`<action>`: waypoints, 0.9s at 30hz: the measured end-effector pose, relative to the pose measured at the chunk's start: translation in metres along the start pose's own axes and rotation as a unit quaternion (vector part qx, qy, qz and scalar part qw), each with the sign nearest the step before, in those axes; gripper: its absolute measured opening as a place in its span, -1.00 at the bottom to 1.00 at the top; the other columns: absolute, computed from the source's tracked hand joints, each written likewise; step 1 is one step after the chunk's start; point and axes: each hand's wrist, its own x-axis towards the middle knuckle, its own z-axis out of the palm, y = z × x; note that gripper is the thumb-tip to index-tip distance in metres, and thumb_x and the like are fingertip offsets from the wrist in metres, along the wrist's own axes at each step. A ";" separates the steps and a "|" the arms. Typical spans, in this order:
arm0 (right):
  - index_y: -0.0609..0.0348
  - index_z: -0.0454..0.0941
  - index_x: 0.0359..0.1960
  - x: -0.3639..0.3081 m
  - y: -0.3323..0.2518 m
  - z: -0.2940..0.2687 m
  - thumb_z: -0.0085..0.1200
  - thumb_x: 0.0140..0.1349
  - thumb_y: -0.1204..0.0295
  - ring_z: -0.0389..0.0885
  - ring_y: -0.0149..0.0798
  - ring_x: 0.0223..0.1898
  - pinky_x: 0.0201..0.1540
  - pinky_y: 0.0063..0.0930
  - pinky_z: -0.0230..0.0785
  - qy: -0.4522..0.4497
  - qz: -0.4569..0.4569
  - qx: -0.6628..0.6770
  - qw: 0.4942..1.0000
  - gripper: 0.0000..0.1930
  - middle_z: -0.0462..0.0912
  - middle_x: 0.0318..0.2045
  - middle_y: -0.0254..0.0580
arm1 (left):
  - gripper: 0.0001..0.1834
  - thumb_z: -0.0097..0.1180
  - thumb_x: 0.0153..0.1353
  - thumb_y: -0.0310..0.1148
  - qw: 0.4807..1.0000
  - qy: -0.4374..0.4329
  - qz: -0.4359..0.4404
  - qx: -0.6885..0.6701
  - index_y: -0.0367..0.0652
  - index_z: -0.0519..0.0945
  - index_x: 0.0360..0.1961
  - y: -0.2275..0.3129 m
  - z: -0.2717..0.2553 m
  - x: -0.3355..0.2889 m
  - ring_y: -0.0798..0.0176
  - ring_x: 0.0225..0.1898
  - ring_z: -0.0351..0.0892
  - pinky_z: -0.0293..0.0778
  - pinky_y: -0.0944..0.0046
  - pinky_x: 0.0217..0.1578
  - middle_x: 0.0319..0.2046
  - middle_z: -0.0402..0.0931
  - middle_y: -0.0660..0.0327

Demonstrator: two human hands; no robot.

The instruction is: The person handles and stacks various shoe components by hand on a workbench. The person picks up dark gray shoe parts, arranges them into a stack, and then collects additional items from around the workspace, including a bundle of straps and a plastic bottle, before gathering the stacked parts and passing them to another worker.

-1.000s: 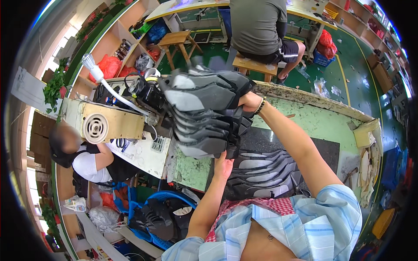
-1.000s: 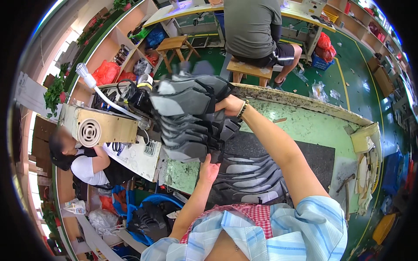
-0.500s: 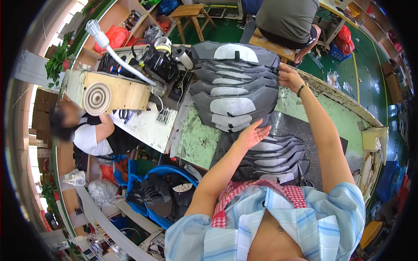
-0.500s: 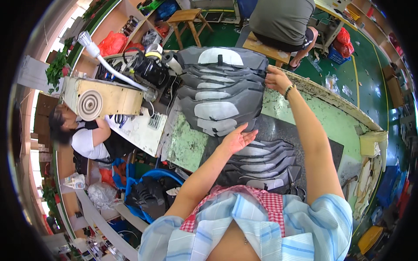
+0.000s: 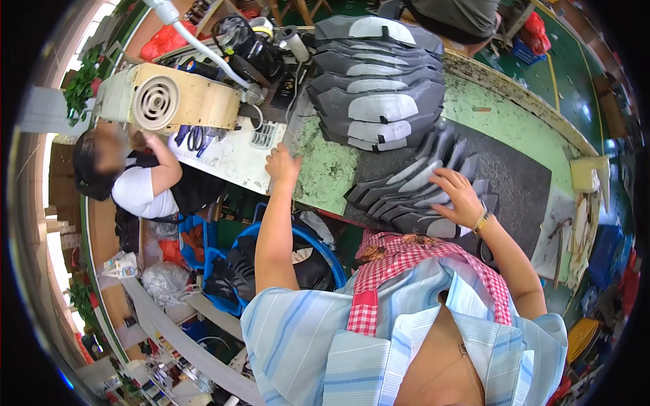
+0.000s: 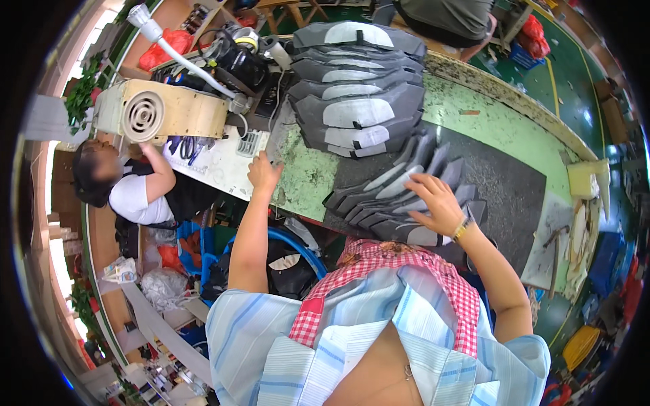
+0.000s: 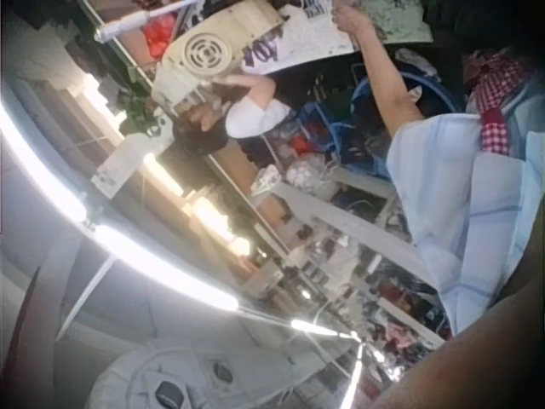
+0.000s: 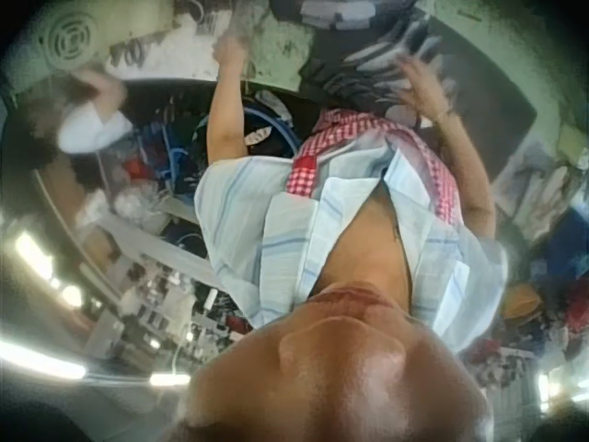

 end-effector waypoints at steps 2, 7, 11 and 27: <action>0.01 0.32 0.15 0.014 -0.002 0.008 0.24 -0.04 0.25 0.24 0.02 0.22 0.20 -0.02 0.10 0.033 -0.054 -0.039 0.997 -0.35 0.35 0.16 -0.12 | -0.50 0.20 -0.01 -0.44 0.996 -0.045 0.007 -0.080 -0.23 0.38 0.00 -0.024 0.021 -0.015 -0.14 -0.33 0.56 0.45 0.02 -0.31 -0.42 0.58 0.01; -0.18 0.26 0.23 0.036 -0.005 0.025 0.18 0.02 0.03 0.21 0.13 0.22 0.19 0.11 0.03 -0.030 0.014 -0.241 0.970 -0.31 0.30 0.20 -0.06 | -0.53 0.12 0.01 -0.53 0.950 -0.104 -0.015 -0.293 -0.21 0.37 0.01 -0.038 0.011 -0.038 -0.12 -0.33 0.55 0.42 -0.03 -0.33 -0.39 0.58 0.03; -0.07 0.23 0.22 0.051 -0.038 0.033 0.20 0.00 0.13 0.27 0.11 0.17 0.14 0.08 0.08 -0.070 0.099 -0.317 0.941 -0.29 0.35 0.12 -0.01 | -0.50 0.07 -0.06 -0.64 0.960 -0.009 0.123 -0.253 -0.16 0.40 0.00 -0.047 0.000 -0.048 -0.04 -0.09 0.49 0.39 0.04 -0.09 -0.15 0.52 0.05; 0.29 0.14 0.23 0.103 -0.102 0.154 0.27 -0.04 0.06 0.43 -0.05 0.11 0.16 -0.32 0.25 -0.069 -0.021 0.293 0.953 -0.12 0.40 0.09 0.16 | -0.78 0.00 0.16 -0.52 0.849 -0.068 0.426 -0.306 -0.17 0.43 -0.14 -0.007 -0.068 -0.078 -0.03 -0.48 0.55 0.42 0.11 -0.46 -0.52 0.53 0.03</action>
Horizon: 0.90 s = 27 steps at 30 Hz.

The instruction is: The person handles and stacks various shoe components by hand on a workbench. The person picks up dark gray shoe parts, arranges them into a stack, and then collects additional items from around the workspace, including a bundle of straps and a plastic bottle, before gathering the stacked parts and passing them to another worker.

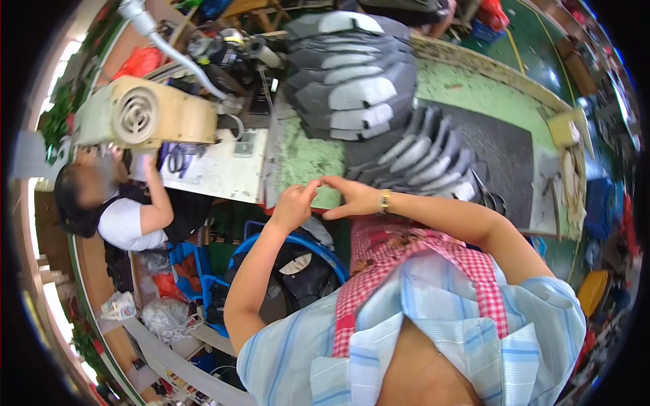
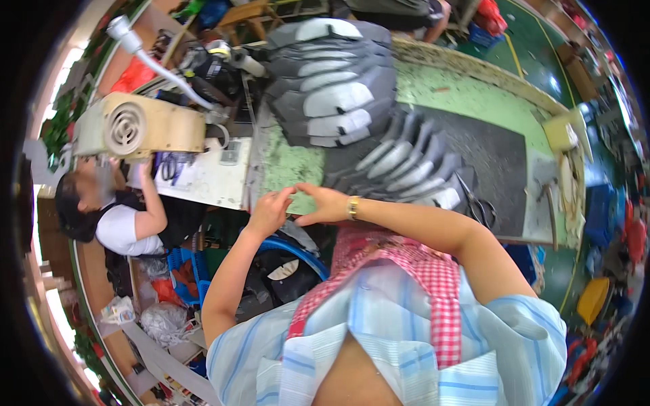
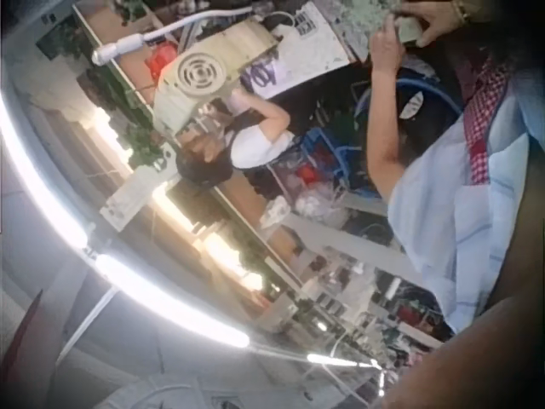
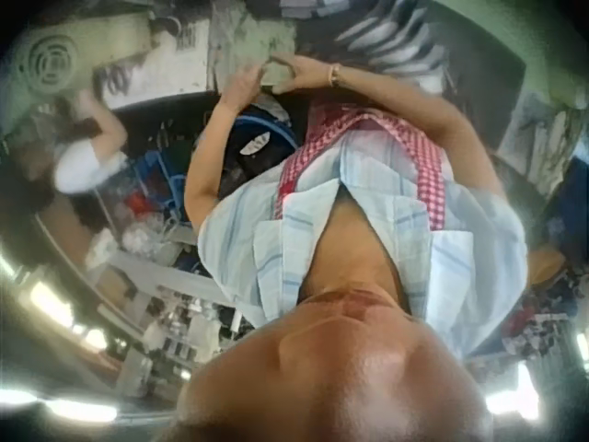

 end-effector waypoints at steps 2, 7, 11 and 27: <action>0.31 0.19 0.16 0.007 -0.003 0.031 0.31 -0.01 0.08 0.48 -0.31 -0.01 0.00 -0.44 0.34 -0.133 -0.041 0.303 0.943 -0.19 0.48 0.03 0.00 | -0.77 0.01 0.16 -0.52 0.993 -0.004 -0.088 -0.077 -0.16 0.42 -0.13 0.051 -0.028 -0.002 -0.03 -0.53 0.54 0.41 0.14 -0.51 -0.54 0.53 0.02; 0.19 0.59 -0.47 -0.045 -0.028 0.025 0.16 0.17 0.22 0.48 -0.53 -0.61 -0.48 -0.66 0.29 -0.362 0.101 0.334 0.865 -0.73 0.58 -0.63 -0.38 | -0.79 0.03 0.20 -0.54 0.939 0.060 -0.229 -0.249 -0.26 0.39 -0.13 0.130 -0.037 -0.052 0.41 -0.68 0.45 0.31 0.42 -0.63 -0.67 0.48 0.21; 0.29 0.60 -0.34 -0.085 -0.018 -0.027 0.03 0.28 0.30 0.48 -0.53 -0.45 -0.42 -0.53 0.33 -0.322 0.036 0.282 0.903 -0.74 0.61 -0.50 -0.39 | -0.78 0.04 0.19 -0.55 0.891 0.060 -0.362 -0.266 -0.27 0.38 -0.14 0.172 -0.023 -0.132 0.52 -0.64 0.40 0.28 0.51 -0.59 -0.69 0.45 0.29; 0.24 0.62 -0.40 -0.201 -0.016 -0.160 0.15 0.11 0.35 0.46 -0.39 -0.64 -0.53 -0.47 0.29 -0.110 0.079 -0.068 0.989 -0.82 0.56 -0.64 -0.13 | -0.46 0.22 0.04 -0.46 0.941 0.011 -0.105 -0.320 -0.17 0.37 0.09 0.221 0.060 0.091 0.27 -0.17 0.55 0.42 0.33 -0.14 -0.22 0.57 0.14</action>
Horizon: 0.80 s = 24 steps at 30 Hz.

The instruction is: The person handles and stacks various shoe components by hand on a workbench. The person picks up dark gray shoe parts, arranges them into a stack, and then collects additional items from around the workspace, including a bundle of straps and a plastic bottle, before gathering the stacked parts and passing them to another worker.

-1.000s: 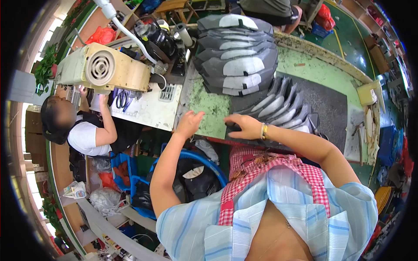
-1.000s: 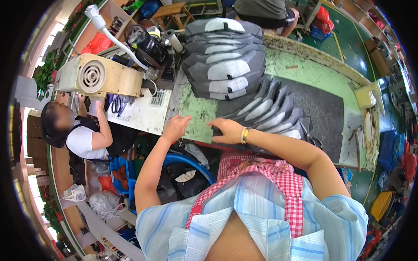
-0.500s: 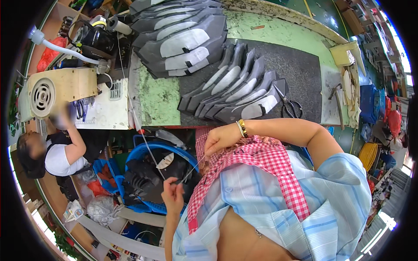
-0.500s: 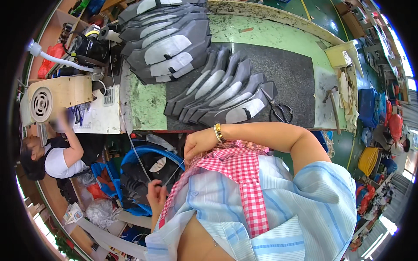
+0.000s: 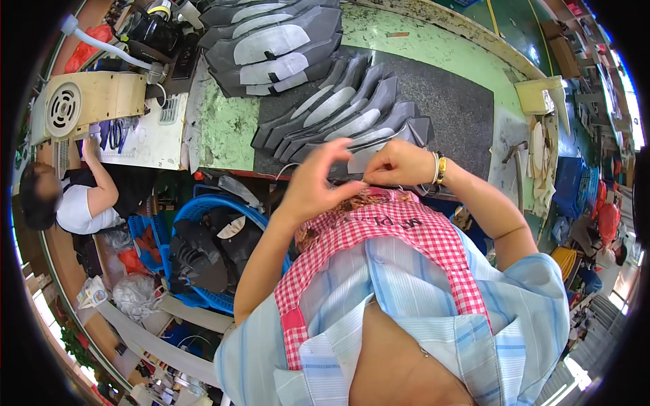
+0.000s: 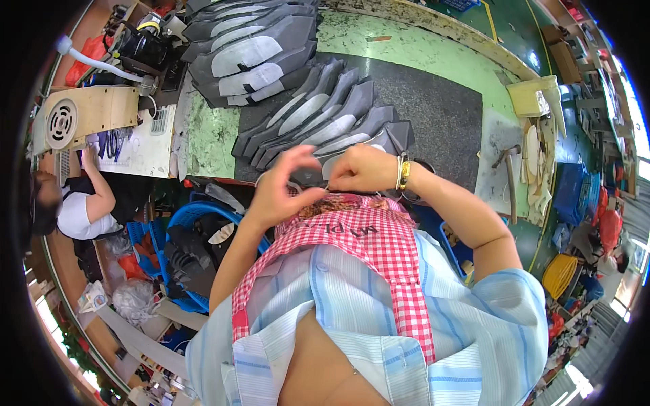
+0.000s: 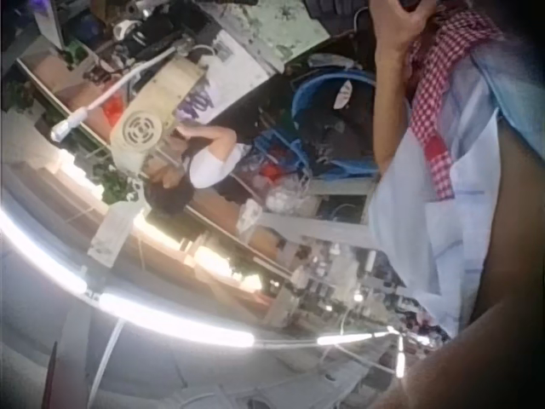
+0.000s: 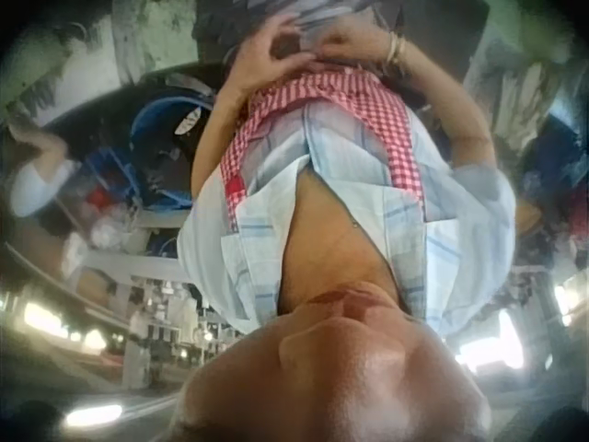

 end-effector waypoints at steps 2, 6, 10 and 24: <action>0.19 0.63 -0.42 -0.005 0.000 -0.020 0.12 0.10 0.32 0.46 -0.31 -0.63 -0.51 -0.40 0.29 0.009 0.002 -0.021 1.000 -0.81 0.56 -0.63 -0.10 | -0.54 0.17 0.13 -0.46 0.963 -0.143 -0.175 -0.145 -0.17 0.35 0.06 -0.010 0.014 0.015 0.53 -0.43 0.43 0.29 0.51 -0.41 -0.49 0.52 0.34; 0.20 0.67 -0.33 -0.031 0.055 -0.062 0.13 0.20 0.36 0.36 -0.65 -0.53 -0.49 -0.70 0.22 0.045 0.103 0.198 0.974 -0.83 0.57 -0.55 -0.51 | -0.66 0.15 0.17 -0.45 0.932 0.009 -0.156 -0.328 -0.18 0.40 -0.03 -0.048 0.040 0.014 0.63 -0.62 0.13 0.04 0.53 -0.59 -0.68 0.31 0.48; 0.25 0.63 -0.40 -0.039 0.078 -0.069 0.15 0.17 0.40 0.40 -0.60 -0.49 -0.43 -0.62 0.31 0.090 0.094 0.195 0.972 -0.85 0.58 -0.50 -0.51 | -0.72 0.16 0.13 -0.50 0.966 0.023 -0.167 -0.197 -0.22 0.47 -0.11 -0.041 0.022 0.014 0.62 -0.61 0.13 0.13 0.54 -0.56 -0.65 0.27 0.49; -0.02 0.62 -0.52 0.051 -0.009 0.016 0.05 0.03 0.23 0.62 -0.02 -0.45 -0.33 -0.17 0.45 0.018 -0.028 -0.211 0.977 -0.82 0.64 -0.54 -0.12 | -0.02 0.42 -0.41 -0.28 0.917 -0.097 -0.116 0.370 -0.20 0.26 0.16 -0.007 -0.082 -0.038 -0.12 0.07 0.35 0.29 0.00 0.03 0.03 0.37 -0.09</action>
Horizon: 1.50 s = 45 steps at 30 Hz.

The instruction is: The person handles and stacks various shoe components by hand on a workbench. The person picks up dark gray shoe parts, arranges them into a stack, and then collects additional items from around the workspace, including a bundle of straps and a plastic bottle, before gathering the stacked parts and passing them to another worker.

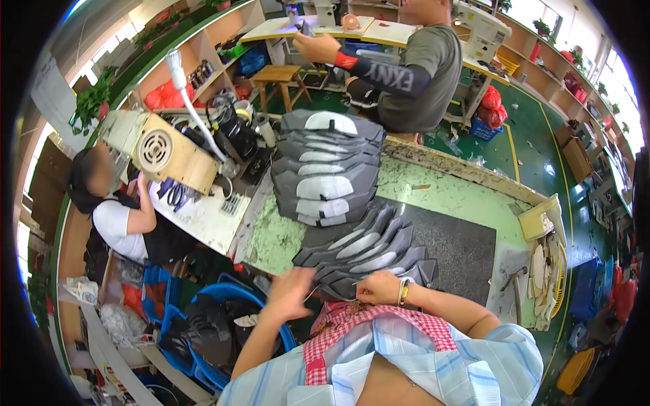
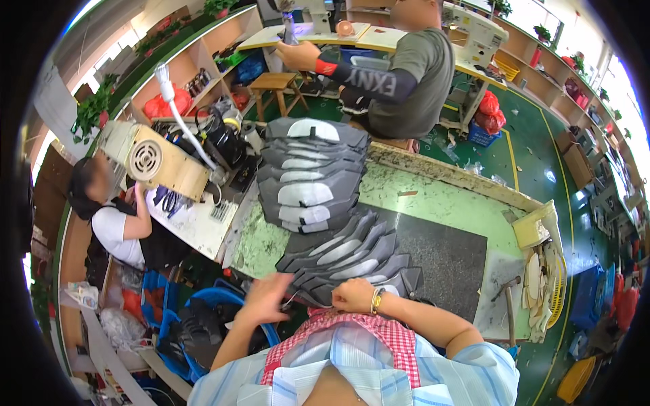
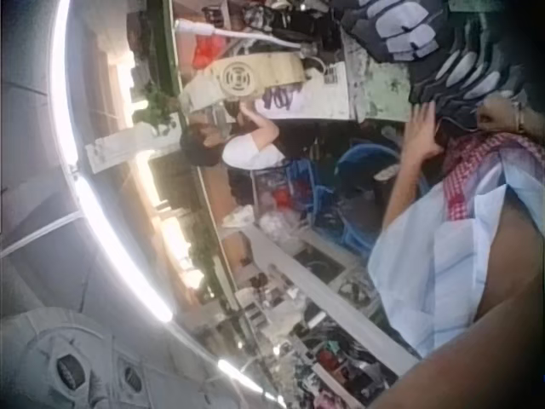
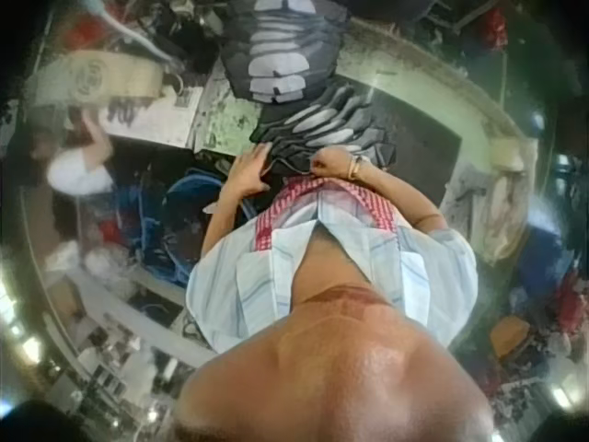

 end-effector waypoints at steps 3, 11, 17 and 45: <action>-0.05 0.66 -0.50 -0.003 -0.012 -0.010 0.05 0.01 0.21 0.62 -0.02 -0.46 -0.33 -0.16 0.45 -0.014 -0.045 -0.043 0.998 -0.81 0.64 -0.54 -0.10 | 0.15 0.33 -0.26 -0.48 0.930 -0.146 0.147 -0.305 -0.20 -0.10 0.37 0.034 0.058 0.044 -0.11 0.14 0.33 0.29 0.16 0.11 0.15 0.27 -0.19; 0.22 0.64 -0.39 -0.042 0.054 -0.015 0.16 0.13 0.39 0.49 -0.59 -0.48 -0.41 -0.60 0.39 0.018 0.054 0.286 0.957 -0.85 0.64 -0.54 -0.38 | -0.54 0.00 0.26 -0.47 0.763 -0.014 0.019 -0.646 -0.11 0.29 0.19 0.047 0.089 0.046 0.54 -0.63 0.32 0.25 0.48 -0.61 -0.64 0.39 0.38; 0.22 0.64 -0.37 -0.064 0.094 -0.018 0.16 0.14 0.38 0.47 -0.59 -0.57 -0.52 -0.64 0.36 0.026 0.192 0.392 0.899 -0.84 0.57 -0.58 -0.43 | -0.57 0.19 0.12 -0.48 0.804 0.079 -0.038 -0.588 -0.22 0.41 0.04 0.047 0.115 0.056 0.62 -0.62 0.31 0.21 0.55 -0.58 -0.65 0.45 0.40; 0.32 0.10 0.27 0.101 0.035 -0.307 0.34 -0.02 0.13 0.15 -0.08 0.30 0.28 -0.25 0.03 0.565 -0.126 0.230 0.782 -0.09 0.22 0.22 0.18 | -0.27 0.34 -0.09 -0.26 0.872 0.441 -0.036 -0.211 -0.31 0.29 0.09 0.019 -0.006 0.106 -0.06 0.03 0.38 0.27 0.04 0.07 -0.01 0.38 -0.07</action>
